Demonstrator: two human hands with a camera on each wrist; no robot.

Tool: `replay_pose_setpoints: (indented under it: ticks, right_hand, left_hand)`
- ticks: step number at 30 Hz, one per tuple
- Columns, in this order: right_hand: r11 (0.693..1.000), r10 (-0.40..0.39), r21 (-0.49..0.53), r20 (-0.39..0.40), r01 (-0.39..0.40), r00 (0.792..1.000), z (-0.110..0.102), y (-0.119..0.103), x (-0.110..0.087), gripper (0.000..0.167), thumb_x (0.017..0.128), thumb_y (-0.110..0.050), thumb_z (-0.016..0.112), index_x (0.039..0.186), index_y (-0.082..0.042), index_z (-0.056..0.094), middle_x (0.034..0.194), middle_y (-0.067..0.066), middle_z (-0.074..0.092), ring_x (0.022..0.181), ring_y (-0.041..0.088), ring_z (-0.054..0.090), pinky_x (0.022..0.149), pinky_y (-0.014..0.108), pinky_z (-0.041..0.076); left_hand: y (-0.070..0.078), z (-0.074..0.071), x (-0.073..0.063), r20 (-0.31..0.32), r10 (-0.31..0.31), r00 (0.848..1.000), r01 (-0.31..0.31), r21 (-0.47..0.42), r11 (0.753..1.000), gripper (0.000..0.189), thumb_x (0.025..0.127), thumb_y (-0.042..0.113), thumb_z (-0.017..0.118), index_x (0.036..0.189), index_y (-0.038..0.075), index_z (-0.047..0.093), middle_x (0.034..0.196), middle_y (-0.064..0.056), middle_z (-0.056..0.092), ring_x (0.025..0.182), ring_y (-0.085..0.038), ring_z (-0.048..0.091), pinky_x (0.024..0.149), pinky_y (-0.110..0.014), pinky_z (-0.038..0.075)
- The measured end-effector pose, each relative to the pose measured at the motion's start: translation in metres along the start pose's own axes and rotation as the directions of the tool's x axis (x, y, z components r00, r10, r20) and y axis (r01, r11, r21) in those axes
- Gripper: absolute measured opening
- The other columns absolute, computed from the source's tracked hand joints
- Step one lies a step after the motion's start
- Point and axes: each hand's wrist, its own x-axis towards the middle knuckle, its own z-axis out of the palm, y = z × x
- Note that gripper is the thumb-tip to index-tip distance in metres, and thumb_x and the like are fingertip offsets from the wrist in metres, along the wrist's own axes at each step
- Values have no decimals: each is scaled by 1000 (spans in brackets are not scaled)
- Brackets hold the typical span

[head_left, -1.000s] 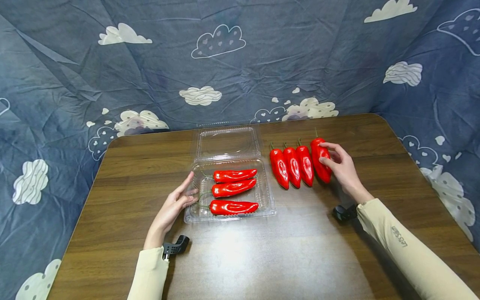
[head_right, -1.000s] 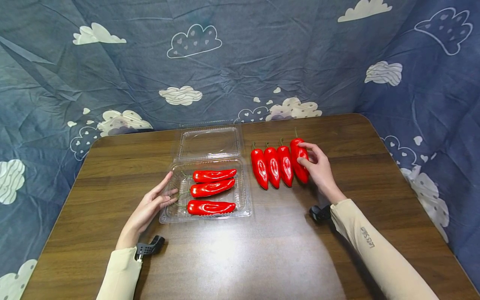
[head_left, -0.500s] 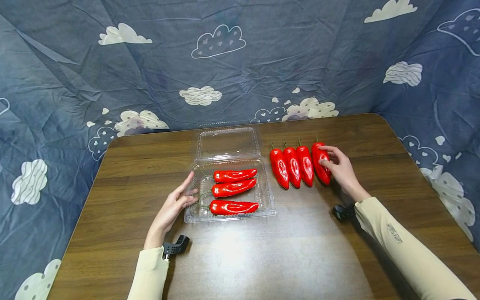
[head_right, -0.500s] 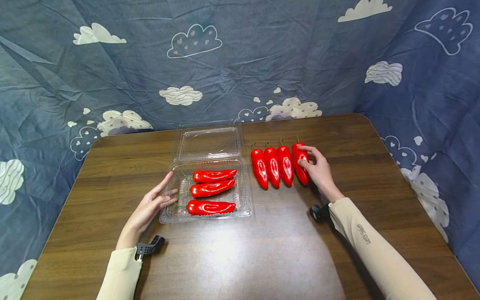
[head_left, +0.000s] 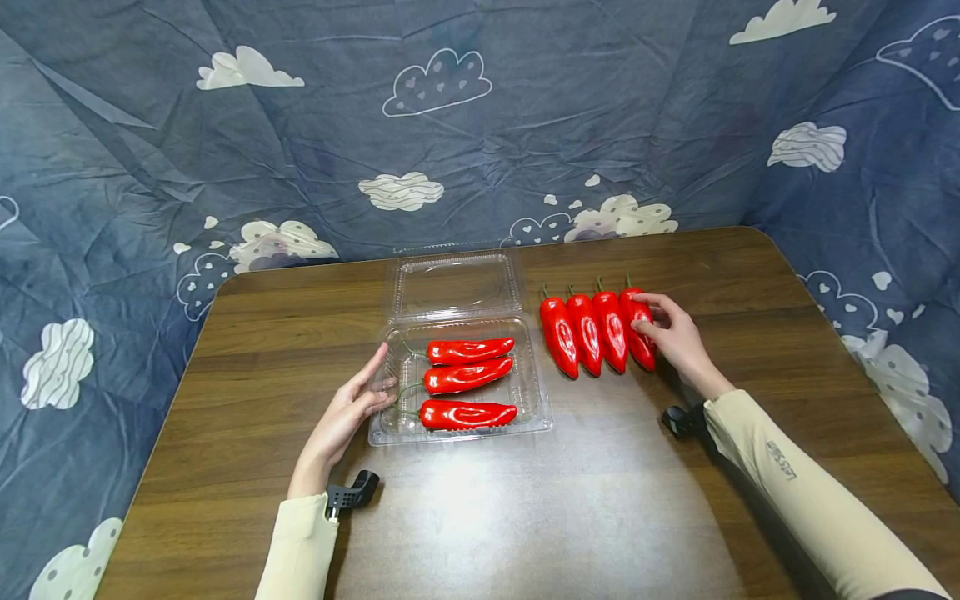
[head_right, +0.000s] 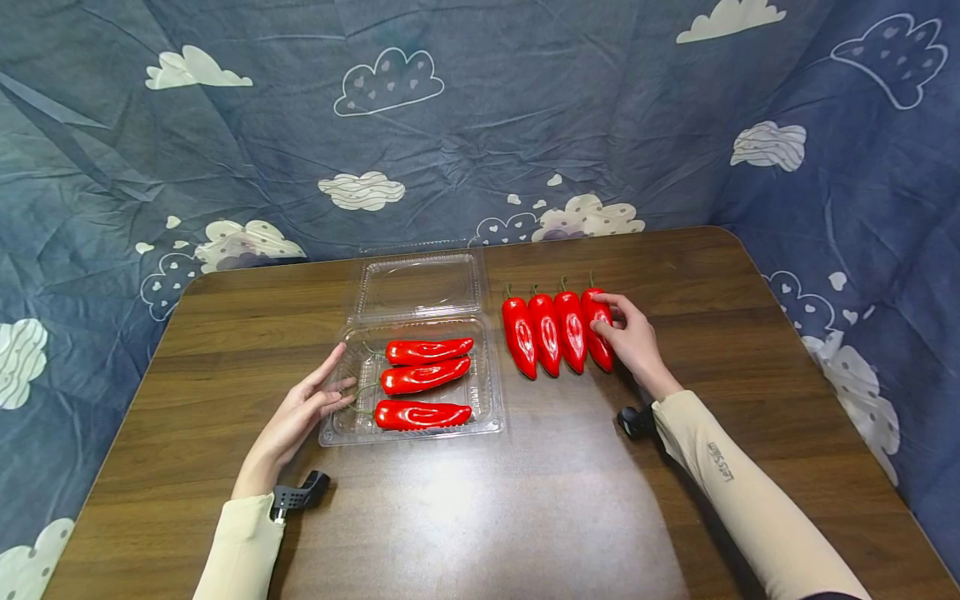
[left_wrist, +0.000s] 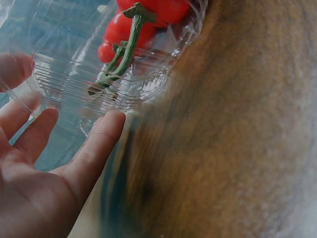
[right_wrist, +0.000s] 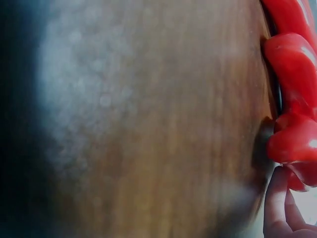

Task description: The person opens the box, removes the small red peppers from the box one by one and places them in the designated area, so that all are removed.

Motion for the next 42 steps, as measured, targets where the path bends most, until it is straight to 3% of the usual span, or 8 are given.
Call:
replay_pose_setpoints:
  ticks: [6,18,23,32,42]
  right_hand:
    - [1000,11,10,35,-11,999,0,1,1,45,94,-12,55,137,-1,46,128,29,48,99,30,50,62,19,49]
    - [999,39,9,44,-39,998,-4,1,0,45,96,-14,53,138,-2,43,133,29,44,105,37,49,60,21,53]
    - [999,23,24,21,-24,1000,-6,-1,2,45,97,-13,52,139,-1,43,133,28,46,102,30,51,64,19,54]
    - [997,-35,68,-28,37,999,-12,-10,3,42,96,-9,49,136,3,46,131,27,50,94,5,52,75,13,51]
    - [989,-109,103,-16,110,994,-3,-33,-4,38,96,-8,51,132,3,50,126,26,53,101,8,53,78,16,49]
  left_hand:
    - [1,0,-1,0,-1,1000,1,0,1000,68,91,-10,39,153,5,15,160,-5,3,134,-45,27,99,-30,44]
    - [-1,-1,0,6,5,1000,-5,-1,1000,68,90,-9,39,153,5,16,160,-5,3,134,-45,27,102,-37,42]
    - [0,-1,0,5,-2,1000,2,0,1000,68,90,-9,39,153,6,16,160,-4,4,134,-44,28,100,-32,43]
    - [2,-1,-1,4,-8,1000,8,-5,1000,69,91,-9,40,153,7,16,160,-2,6,134,-42,28,100,-31,44]
    - [1,0,-1,5,-2,1000,2,-3,1000,69,91,-8,40,153,7,16,160,-1,6,134,-42,29,101,-33,42]
